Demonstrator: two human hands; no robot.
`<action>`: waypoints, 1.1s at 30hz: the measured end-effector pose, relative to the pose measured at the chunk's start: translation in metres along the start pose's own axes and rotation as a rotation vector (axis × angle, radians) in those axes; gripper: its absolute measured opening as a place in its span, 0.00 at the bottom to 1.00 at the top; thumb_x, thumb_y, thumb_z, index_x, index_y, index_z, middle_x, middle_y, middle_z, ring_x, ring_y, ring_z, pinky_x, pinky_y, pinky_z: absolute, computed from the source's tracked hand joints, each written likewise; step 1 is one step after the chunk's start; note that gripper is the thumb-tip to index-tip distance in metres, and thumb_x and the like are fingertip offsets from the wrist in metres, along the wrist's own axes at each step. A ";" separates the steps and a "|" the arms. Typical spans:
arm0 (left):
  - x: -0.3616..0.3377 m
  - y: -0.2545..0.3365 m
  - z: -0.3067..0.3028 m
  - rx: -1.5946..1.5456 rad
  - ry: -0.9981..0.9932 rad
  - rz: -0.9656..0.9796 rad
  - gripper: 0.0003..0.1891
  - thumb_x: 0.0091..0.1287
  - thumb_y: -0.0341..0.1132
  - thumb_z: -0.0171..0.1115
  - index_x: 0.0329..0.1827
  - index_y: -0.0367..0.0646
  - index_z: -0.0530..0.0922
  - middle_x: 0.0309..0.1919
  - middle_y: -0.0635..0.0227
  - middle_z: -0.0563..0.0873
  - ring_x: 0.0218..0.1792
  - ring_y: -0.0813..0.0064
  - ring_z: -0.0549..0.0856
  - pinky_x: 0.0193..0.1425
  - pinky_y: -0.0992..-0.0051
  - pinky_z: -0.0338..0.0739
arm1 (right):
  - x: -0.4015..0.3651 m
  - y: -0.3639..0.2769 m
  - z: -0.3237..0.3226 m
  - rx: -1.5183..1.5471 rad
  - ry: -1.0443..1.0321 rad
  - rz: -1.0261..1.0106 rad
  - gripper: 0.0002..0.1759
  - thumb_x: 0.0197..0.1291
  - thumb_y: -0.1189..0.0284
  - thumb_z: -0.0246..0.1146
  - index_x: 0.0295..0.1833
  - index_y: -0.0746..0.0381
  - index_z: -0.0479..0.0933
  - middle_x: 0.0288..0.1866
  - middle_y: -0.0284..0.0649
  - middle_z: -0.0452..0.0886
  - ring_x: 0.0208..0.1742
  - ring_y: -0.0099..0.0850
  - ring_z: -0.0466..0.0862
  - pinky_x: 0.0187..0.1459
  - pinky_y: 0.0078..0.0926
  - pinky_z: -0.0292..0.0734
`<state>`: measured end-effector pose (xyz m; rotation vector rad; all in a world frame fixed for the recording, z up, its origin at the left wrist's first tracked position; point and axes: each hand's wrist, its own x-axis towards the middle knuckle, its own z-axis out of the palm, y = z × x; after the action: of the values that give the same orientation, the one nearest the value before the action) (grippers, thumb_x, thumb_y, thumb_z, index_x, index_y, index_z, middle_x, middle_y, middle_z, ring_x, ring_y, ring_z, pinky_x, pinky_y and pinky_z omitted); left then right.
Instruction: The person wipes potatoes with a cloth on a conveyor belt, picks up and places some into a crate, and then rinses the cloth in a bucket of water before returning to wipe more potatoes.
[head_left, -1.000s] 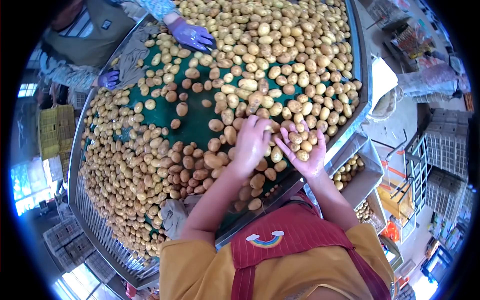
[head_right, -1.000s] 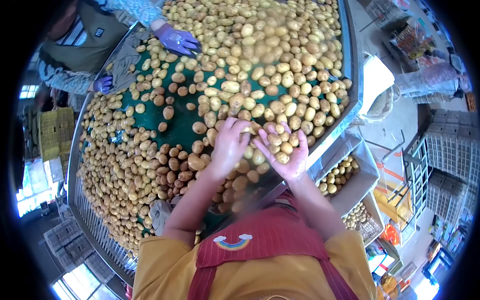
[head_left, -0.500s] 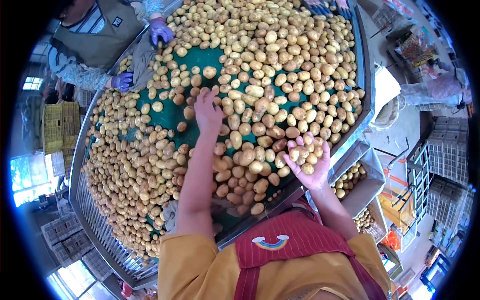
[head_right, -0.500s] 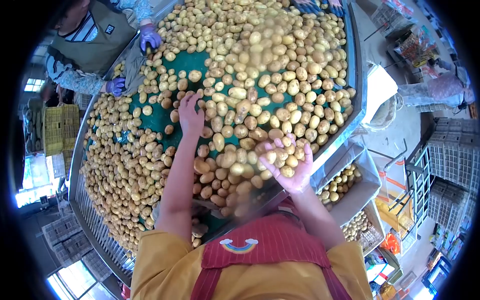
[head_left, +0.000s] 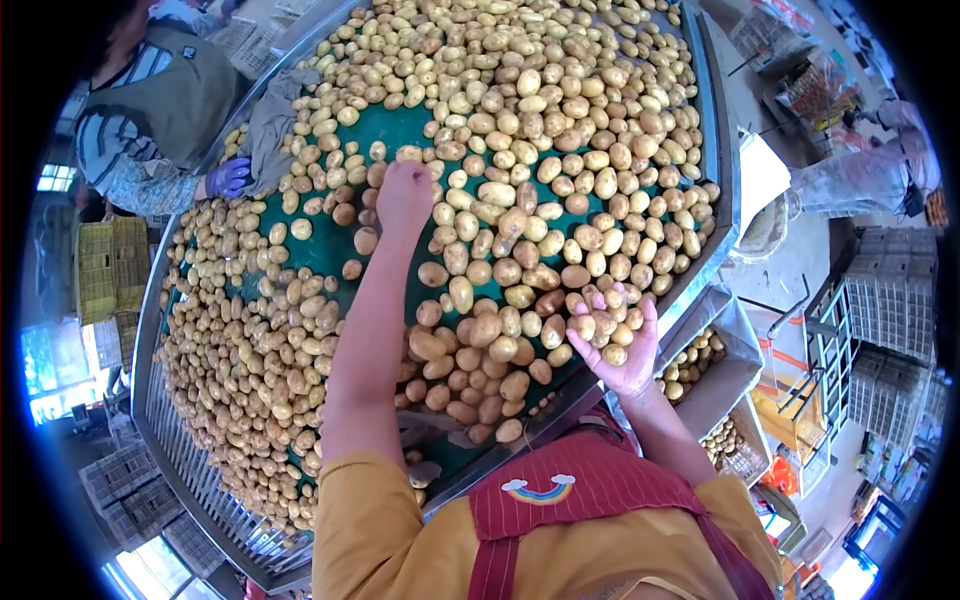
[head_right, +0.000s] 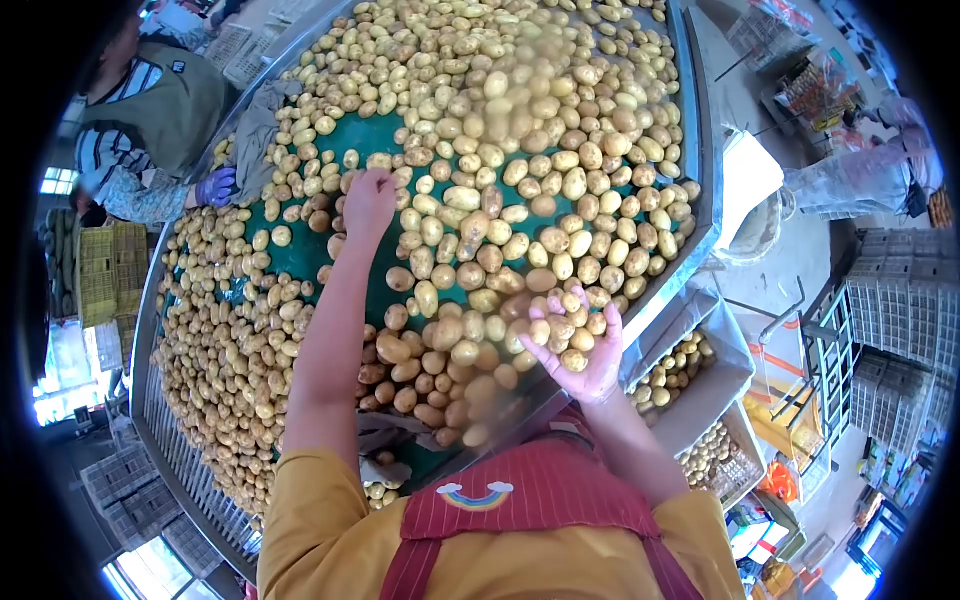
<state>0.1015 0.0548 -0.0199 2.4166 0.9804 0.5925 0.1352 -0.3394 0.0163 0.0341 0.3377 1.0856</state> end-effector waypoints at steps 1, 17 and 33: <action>0.005 0.006 0.002 0.045 -0.098 0.023 0.08 0.66 0.39 0.66 0.43 0.46 0.83 0.45 0.60 0.84 0.47 0.55 0.85 0.50 0.59 0.81 | 0.000 -0.002 -0.004 -0.007 -0.015 0.007 0.28 0.69 0.44 0.58 0.67 0.47 0.75 0.65 0.40 0.77 0.75 0.49 0.71 0.74 0.74 0.60; -0.042 0.041 -0.022 -0.652 -0.323 -0.311 0.15 0.76 0.34 0.61 0.62 0.38 0.77 0.47 0.67 0.81 0.42 0.77 0.78 0.48 0.74 0.78 | -0.158 -0.119 0.007 0.106 0.125 -0.805 0.26 0.70 0.45 0.52 0.56 0.54 0.79 0.62 0.48 0.79 0.69 0.51 0.74 0.73 0.66 0.65; -0.253 0.275 0.011 -0.679 -0.887 0.331 0.16 0.60 0.30 0.72 0.51 0.45 0.83 0.44 0.66 0.84 0.47 0.69 0.84 0.48 0.70 0.81 | -0.175 -0.092 0.004 -0.235 0.053 -0.339 0.24 0.77 0.55 0.52 0.66 0.62 0.74 0.61 0.42 0.83 0.60 0.42 0.84 0.69 0.54 0.72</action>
<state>0.0878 -0.3077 0.0713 1.8759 -0.0134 -0.0873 0.1421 -0.5352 0.0471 -0.2543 0.2505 0.7844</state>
